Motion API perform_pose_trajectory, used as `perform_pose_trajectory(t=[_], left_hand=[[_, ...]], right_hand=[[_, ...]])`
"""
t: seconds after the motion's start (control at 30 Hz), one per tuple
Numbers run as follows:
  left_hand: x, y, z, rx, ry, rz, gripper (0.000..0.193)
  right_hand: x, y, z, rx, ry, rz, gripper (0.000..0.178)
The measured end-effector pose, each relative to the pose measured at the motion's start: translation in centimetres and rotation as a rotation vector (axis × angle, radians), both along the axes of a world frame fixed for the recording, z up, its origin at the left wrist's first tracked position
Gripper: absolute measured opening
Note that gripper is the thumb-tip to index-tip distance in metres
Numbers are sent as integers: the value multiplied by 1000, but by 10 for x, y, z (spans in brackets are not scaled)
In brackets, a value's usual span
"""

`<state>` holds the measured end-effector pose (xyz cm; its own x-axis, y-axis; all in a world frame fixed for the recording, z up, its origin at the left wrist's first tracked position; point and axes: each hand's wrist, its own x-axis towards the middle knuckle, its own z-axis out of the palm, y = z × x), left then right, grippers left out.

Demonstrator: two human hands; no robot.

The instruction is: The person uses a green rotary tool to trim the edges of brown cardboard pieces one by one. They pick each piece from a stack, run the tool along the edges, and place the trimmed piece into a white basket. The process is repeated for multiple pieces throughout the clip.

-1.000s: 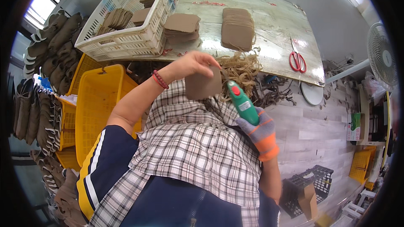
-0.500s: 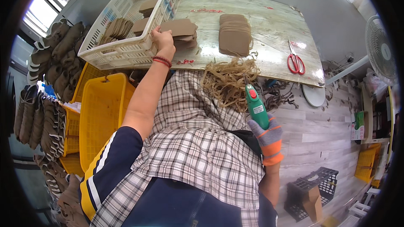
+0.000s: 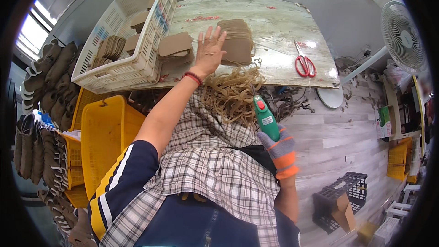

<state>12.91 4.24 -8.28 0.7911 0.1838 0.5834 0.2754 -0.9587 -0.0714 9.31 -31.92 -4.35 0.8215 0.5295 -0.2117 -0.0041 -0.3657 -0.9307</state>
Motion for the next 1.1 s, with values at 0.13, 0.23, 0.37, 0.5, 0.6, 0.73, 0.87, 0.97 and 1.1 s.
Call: perform_pose_trajectory(t=[0.13, 0.23, 0.37, 0.5, 0.6, 0.73, 0.87, 0.97, 1.1], left_hand=[[18, 2, -21, -125, 124, -42, 64], [11, -4, -22, -170, 36, -103, 61], [-4, -19, -11, -337, -97, -128, 41], [-19, -19, -12, -859, -224, -97, 28], [-19, -33, -5, -1715, -627, -316, 25], [-19, -72, 33, -2261, -976, -444, 31], [-10, -92, 53, -2507, -1159, -608, 33], [-2, -93, 58, -2657, -1234, -637, 35], [4, -95, 60, -2746, -1298, -732, 40]], right_hand=[[1, -2, -3, -59, -48, 14, 37], [-1, 2, -4, -51, -63, -3, 37], [0, 5, -3, -72, -46, -11, 39], [4, 9, -8, -37, 32, -50, 42], [14, 16, -6, -14, -22, -73, 42], [20, 38, 12, 30, -81, -97, 42], [26, 55, 26, 93, -73, -114, 39], [24, 61, 43, 120, -45, -120, 37], [30, 63, 33, 203, -88, -107, 33]])
